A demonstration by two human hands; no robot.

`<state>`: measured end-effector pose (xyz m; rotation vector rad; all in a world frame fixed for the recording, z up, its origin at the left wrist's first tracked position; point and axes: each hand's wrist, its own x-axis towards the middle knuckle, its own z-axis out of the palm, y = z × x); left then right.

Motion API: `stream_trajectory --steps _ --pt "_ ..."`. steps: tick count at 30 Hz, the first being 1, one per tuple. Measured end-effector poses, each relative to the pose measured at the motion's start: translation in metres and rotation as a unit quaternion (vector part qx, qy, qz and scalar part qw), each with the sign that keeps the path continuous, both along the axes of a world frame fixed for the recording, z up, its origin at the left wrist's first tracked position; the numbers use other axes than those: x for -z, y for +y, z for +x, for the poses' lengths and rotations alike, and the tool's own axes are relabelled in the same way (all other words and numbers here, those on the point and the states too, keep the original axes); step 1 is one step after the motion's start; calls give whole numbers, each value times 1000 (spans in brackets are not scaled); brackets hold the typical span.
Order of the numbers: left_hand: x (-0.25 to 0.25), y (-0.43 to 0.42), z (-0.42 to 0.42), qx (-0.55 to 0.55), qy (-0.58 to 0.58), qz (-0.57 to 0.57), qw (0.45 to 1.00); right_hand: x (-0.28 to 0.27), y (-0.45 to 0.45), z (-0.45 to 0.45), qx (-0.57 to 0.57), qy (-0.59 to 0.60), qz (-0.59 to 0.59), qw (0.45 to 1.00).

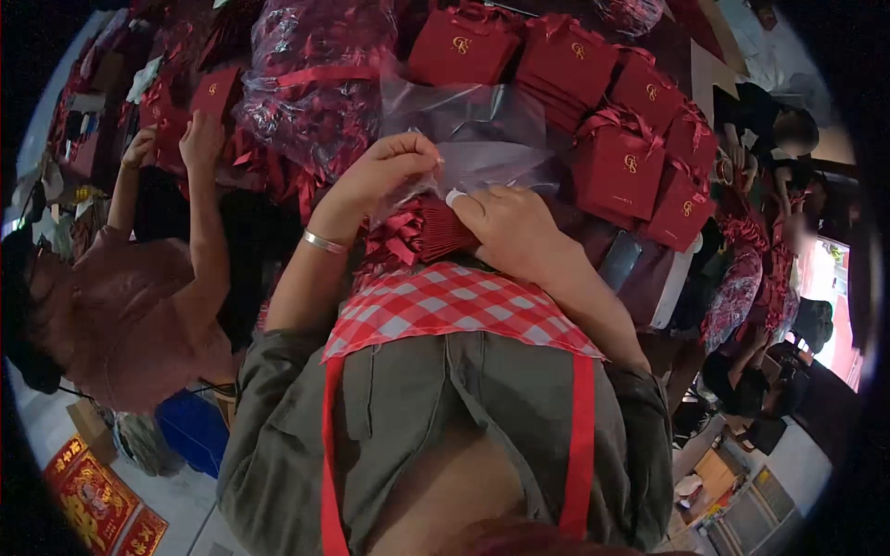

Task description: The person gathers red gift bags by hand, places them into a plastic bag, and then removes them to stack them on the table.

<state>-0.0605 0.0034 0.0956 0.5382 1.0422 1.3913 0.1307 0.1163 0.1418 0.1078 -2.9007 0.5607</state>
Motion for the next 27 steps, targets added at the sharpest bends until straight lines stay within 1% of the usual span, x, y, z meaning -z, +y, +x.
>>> stream_trajectory --steps 1,2,4,5,6,7,8,10,11,13,15,17,18,20,21,22,23,24,25,26,27 --pt "2 2 -3 -13 -37 21 999 -1 1 1 2 1 3 1000" --pt "1 5 -5 -12 -36 24 999 -3 1 2 5 10 -4 1000" --pt "-3 12 -10 -127 -91 41 987 -3 1 2 6 21 -10 1000" --pt "-8 11 -17 -162 -141 19 976 -1 0 3 16 -25 -14 999" --pt "-4 12 -30 -145 -167 79 972 1 0 4 26 -70 -19 997" --pt "-12 14 -38 -126 -192 138 963 2 1 4 25 -70 -18 997" --pt "-25 8 -45 -150 -252 148 944 3 1 5 31 -72 -17 997" --pt "-43 7 -59 -315 -206 87 922 2 3 5 35 -72 -16 997" --pt "-43 -2 -76 -232 -225 172 931 0 4 5 40 -81 -2 996" --pt "-55 -10 -92 -264 -193 192 925 1 5 6 63 -99 16 993" --pt "-54 -17 -92 -283 -191 201 918 -3 8 6 62 -95 26 993" --pt "-53 -20 -93 -235 -218 254 912 -9 11 6 64 -90 35 993" --pt "-51 -23 -94 -235 -217 255 913 -11 14 8 57 -86 41 994" --pt "-45 -28 -96 -176 -43 248 952 -16 20 12 50 -82 48 994" --pt "-47 -31 -92 -176 -44 248 952 -18 23 14 56 -99 58 992" --pt "-52 -35 -86 -138 101 156 973 -20 25 15 63 -116 67 989" --pt "-56 -39 -80 -96 242 59 964 -21 26 17 64 -115 67 989" --pt "-58 -33 -67 -53 288 31 956 -22 28 18 56 -123 78 988" --pt "-53 -28 -65 -52 289 32 955 -23 28 19 48 -131 88 986" --pt "-43 -23 -66 -12 455 -27 890 -24 27 18 48 -130 89 986" --pt "-39 -16 -64 27 605 -83 792 -25 25 18 25 -118 90 989"
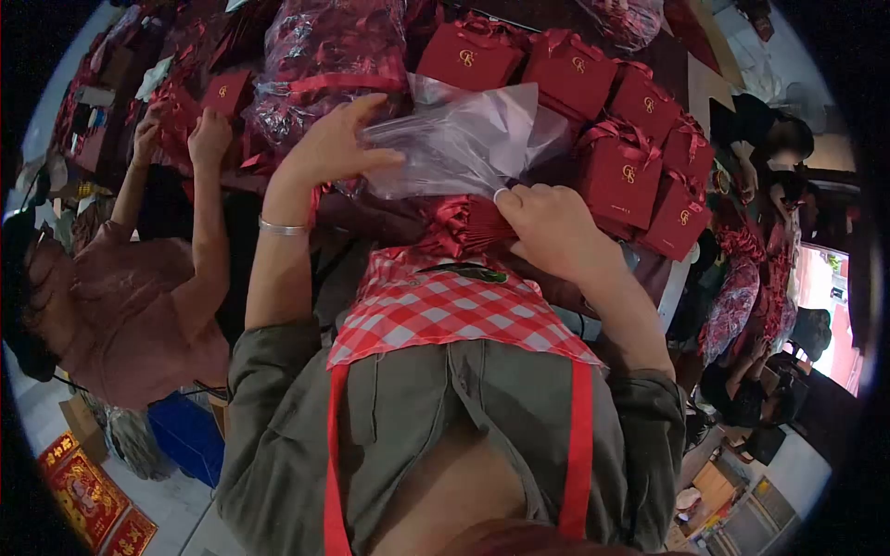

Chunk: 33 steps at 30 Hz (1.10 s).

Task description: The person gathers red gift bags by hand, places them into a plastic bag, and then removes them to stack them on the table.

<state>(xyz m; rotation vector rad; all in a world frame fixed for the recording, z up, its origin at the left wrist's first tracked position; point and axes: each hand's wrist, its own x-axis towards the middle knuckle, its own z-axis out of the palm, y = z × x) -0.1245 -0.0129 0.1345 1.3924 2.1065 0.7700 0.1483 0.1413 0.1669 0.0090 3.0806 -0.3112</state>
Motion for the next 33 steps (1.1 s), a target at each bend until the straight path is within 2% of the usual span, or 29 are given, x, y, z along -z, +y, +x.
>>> stream_trajectory --steps 1,5,7,8,11,12,13,15,16,17,19,20,21,23,24,27,28,29,30,32,33 --pt "-15 10 16 -5 114 -5 993 -2 -2 -1 -23 10 -1 1000" --pt "14 53 43 58 169 56 982 -4 -10 -6 -43 20 27 999" --pt "20 71 56 -28 131 -79 988 -3 -13 -3 -42 22 27 998" --pt "29 73 57 -60 188 16 980 -2 -13 -1 -41 24 28 998" --pt "23 83 26 -176 269 83 943 3 -11 9 -23 35 11 999" --pt "17 81 9 -198 285 169 922 4 -10 11 -19 35 9 999" --pt "9 77 -11 -218 299 254 894 3 -10 12 -5 11 12 1000" --pt "-4 69 -65 -195 284 352 870 2 -8 15 11 -12 11 1000" --pt "-16 63 -74 -245 103 381 885 1 -6 17 20 -16 13 1000" --pt "-27 60 -82 -287 -81 397 868 1 -3 19 29 -19 15 999" --pt "-47 42 -88 -304 -370 434 763 6 4 27 45 -30 17 998" --pt "-29 28 -122 -278 -448 403 749 9 9 32 60 -42 20 997" --pt "-29 25 -116 -277 -447 402 750 12 13 38 69 -65 23 995" --pt "-29 15 -92 -281 -415 384 776 17 17 45 78 -77 27 994" --pt "-26 15 -85 -258 -367 354 821 18 17 47 87 -90 33 992" --pt "-27 21 -45 -94 -272 295 911 21 15 45 75 -86 35 993" --pt "-41 24 -26 -25 -132 258 957 20 14 44 77 -87 36 993" --pt "-57 26 -3 44 12 214 976 18 13 43 69 -76 35 994" --pt "-61 33 7 105 20 171 980 17 13 43 61 -64 35 995" --pt "-46 47 31 199 140 139 960 15 14 42 55 -60 39 996" --pt "-29 52 39 233 132 115 956 14 14 42 51 -54 42 996"
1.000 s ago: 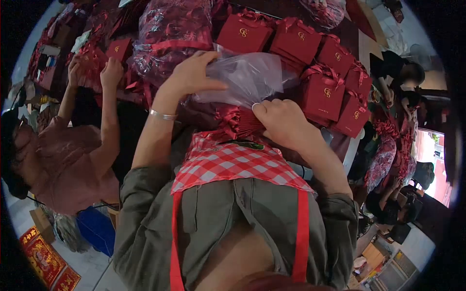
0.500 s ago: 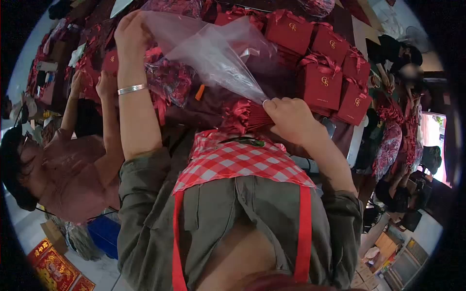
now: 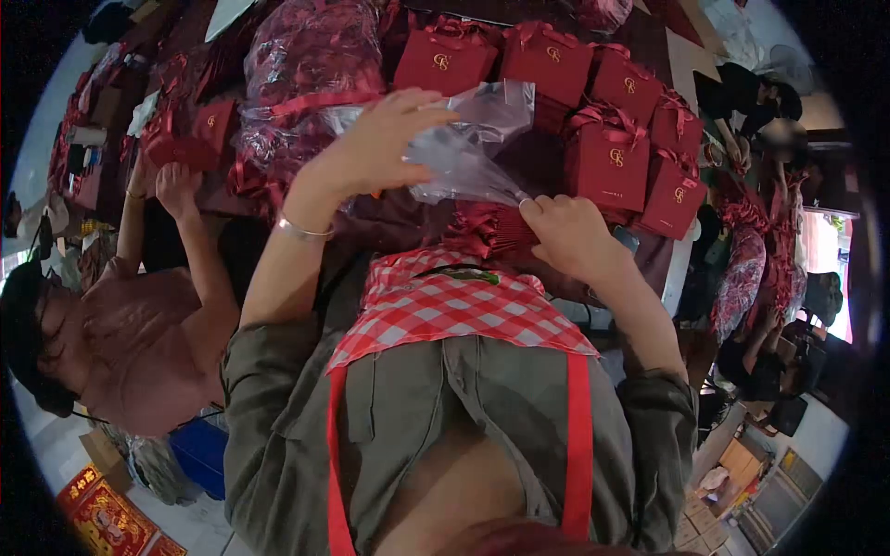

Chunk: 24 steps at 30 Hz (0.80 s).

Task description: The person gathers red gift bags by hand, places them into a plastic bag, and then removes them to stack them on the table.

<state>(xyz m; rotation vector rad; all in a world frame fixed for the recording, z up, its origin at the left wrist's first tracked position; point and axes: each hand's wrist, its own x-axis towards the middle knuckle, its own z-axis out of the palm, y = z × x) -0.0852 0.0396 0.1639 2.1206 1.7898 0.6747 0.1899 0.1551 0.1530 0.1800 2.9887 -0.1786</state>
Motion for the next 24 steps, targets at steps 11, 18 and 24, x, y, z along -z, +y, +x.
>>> stream_trajectory --steps 11,18,24 --pt "16 23 -12 -190 -62 0 980 -6 -1 6 36 -41 14 998" --pt "-10 40 -6 -320 -66 161 931 -31 -11 -2 -20 47 43 998" --pt "-8 50 21 -324 -115 178 922 -46 -31 -19 -56 73 77 993"
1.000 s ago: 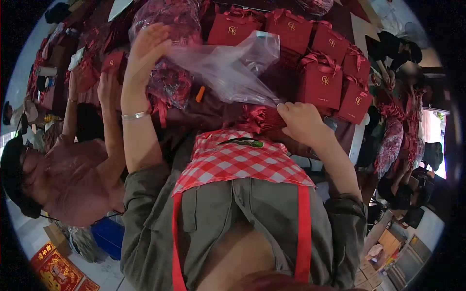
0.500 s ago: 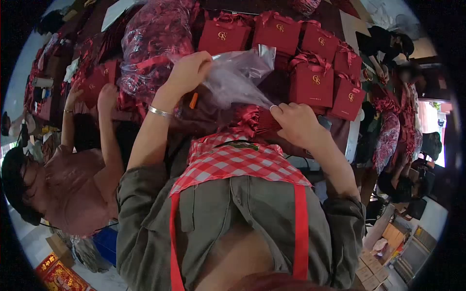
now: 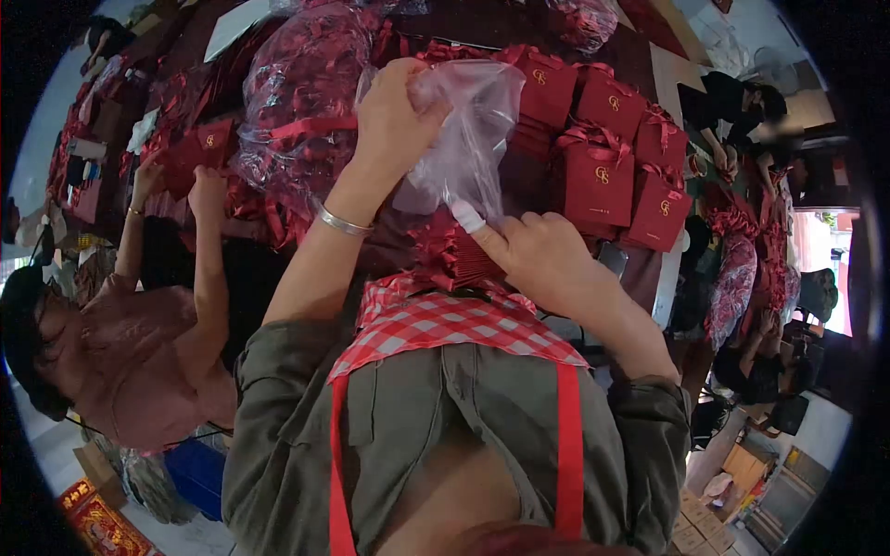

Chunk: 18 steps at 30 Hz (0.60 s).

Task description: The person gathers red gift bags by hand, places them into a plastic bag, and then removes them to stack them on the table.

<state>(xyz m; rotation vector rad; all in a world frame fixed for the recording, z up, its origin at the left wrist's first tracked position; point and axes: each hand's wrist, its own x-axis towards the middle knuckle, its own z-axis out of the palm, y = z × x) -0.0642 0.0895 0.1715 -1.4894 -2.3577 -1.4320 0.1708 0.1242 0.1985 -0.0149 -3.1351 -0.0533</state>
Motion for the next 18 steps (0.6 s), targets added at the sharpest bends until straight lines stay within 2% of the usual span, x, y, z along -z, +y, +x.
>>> stream_trajectory --steps 2,3,5,6,7,8,9,11,13,15,17,18 --pt "7 2 -3 -46 102 34 993 -7 -3 -1 -10 19 -8 1000" --pt "6 -1 -10 -73 105 14 992 -11 -4 -1 -11 18 -9 1000" --pt "21 -2 -38 -127 53 102 985 -17 -6 0 -17 12 -4 1000" --pt "21 -4 -45 -182 132 114 968 -17 -7 -1 -17 12 -6 1000" --pt "26 -6 -44 -181 133 113 968 -17 -6 -3 -15 10 -15 1000" --pt "30 -9 -40 -98 -157 127 974 -17 -5 -5 -12 9 -24 1000" --pt "32 -11 -34 -7 -433 129 892 -15 -5 -6 -12 10 -25 1000" --pt "37 -11 -16 2 -440 138 887 -7 -5 -10 -22 3 -28 999" --pt "35 -13 -3 47 -362 155 918 -5 -8 -17 -26 -3 -34 999" --pt "23 -14 11 60 -371 193 906 -1 -5 -23 -31 -9 -37 999" --pt "8 -18 17 86 -314 62 944 7 1 -28 -17 94 -59 994" --pt "6 -22 21 115 -325 98 933 9 2 -30 -1 125 -60 990"
